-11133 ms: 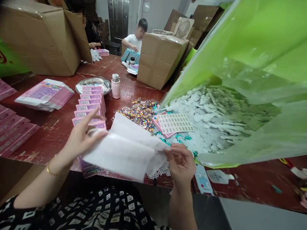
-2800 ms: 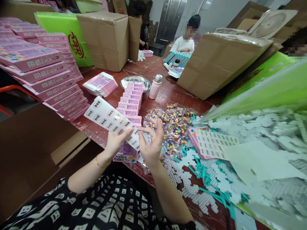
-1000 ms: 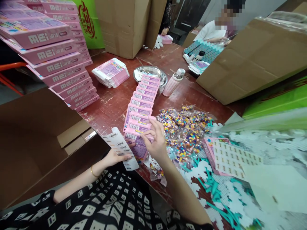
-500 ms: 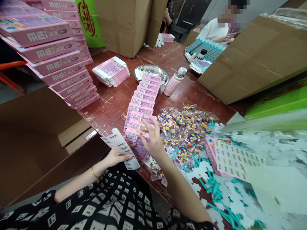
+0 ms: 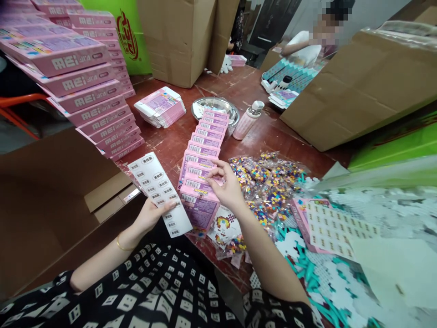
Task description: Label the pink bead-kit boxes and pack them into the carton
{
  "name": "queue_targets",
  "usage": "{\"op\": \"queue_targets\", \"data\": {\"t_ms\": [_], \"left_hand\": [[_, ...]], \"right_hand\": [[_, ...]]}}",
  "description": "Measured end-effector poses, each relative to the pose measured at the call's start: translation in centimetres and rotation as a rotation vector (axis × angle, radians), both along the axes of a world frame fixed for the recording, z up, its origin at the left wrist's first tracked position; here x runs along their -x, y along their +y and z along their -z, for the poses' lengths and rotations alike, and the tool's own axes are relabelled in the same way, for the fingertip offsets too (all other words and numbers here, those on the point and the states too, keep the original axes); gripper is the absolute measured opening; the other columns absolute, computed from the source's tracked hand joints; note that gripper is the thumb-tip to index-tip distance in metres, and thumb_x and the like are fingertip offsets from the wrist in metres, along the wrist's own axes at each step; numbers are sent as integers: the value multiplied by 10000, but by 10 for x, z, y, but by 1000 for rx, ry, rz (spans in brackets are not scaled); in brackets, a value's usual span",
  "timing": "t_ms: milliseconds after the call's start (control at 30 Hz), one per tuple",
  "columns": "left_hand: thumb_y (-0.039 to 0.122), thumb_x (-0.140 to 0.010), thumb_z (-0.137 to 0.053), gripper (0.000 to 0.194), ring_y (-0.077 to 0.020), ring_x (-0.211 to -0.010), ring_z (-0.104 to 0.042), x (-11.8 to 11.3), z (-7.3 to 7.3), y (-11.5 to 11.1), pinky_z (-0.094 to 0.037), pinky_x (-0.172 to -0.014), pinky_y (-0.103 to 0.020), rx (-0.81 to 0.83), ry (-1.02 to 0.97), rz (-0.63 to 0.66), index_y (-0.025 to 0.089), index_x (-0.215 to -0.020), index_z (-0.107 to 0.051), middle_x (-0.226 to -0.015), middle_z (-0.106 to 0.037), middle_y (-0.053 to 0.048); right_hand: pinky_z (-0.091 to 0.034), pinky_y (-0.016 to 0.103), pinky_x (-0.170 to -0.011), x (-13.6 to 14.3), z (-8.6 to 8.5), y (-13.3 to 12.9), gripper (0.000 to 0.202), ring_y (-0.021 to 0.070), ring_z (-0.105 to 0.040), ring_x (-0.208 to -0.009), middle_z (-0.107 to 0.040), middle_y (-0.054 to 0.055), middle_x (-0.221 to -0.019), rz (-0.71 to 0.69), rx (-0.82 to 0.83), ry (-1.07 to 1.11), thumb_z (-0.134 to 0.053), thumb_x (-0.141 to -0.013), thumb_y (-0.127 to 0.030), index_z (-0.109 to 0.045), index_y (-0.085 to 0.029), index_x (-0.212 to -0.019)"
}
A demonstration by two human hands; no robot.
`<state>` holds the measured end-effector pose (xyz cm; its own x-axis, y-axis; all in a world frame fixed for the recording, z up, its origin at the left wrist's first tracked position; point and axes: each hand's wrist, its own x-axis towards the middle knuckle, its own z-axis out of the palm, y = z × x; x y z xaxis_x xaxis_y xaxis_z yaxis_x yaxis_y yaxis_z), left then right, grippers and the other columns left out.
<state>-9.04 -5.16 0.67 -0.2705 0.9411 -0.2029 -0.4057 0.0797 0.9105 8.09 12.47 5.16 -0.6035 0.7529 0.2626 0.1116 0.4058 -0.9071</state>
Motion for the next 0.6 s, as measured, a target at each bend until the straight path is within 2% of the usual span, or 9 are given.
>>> {"op": "queue_targets", "data": {"t_ms": [167, 233, 367, 467, 533, 600], "left_hand": [[388, -724, -814, 386, -299, -965, -722, -9, 3, 4, -581, -868, -415, 21, -56, 107, 137, -1010, -751, -1059, -758, -143], [394, -714, -820, 383, -294, -964, -723, -13, 6, 5, -580, -867, -402, 11, -49, 100, 138, -993, -756, -1060, -758, -140], [410, -724, -810, 379, -289, -941, -728, -16, 13, 7, -586, -850, -398, 22, -33, 86, 139, -984, -757, -1041, -763, -136], [403, -735, -802, 366, -281, -951, -725, -16, 15, 8, -577, -880, -405, 1, -19, 84, 140, -986, -754, -1040, -765, -131], [393, -739, -801, 358, -275, -953, -725, -16, 15, 8, -573, -894, -408, -11, -9, 74, 141, -989, -754, -1041, -765, -127], [391, -737, -802, 361, -275, -951, -725, -16, 16, 8, -573, -894, -412, -7, -3, 66, 138, -990, -757, -1043, -764, -130]], "right_hand": [[-513, 365, -765, 4, 7, -1, 536, 180, -624, -748, -640, -17, -785, -30, 41, 20, -682, -784, -215, -452, -236, -1268], [-517, 370, -774, 4, 14, -1, 520, 180, -625, -748, -640, -18, -790, -28, 11, 28, -672, -798, -206, -450, -246, -1266], [-526, 393, -818, 2, 28, 1, 473, 187, -631, -788, -634, 0, -828, -53, -164, -36, -617, -863, -198, -453, -259, -1302], [-524, 428, -864, 0, 30, 6, 476, 199, -619, -855, -617, 66, -1070, -41, -340, -80, -650, -862, -249, -485, -277, -1307], [-525, 431, -858, -1, 26, 13, 433, 223, -597, -947, -540, 107, -1255, 44, -406, -72, -699, -831, -305, -547, -273, -1235], [-525, 402, -805, -1, 21, 22, 223, 231, -583, -970, -552, 107, -1212, 96, -389, -63, -673, -849, -334, -620, -246, -1047]]}}
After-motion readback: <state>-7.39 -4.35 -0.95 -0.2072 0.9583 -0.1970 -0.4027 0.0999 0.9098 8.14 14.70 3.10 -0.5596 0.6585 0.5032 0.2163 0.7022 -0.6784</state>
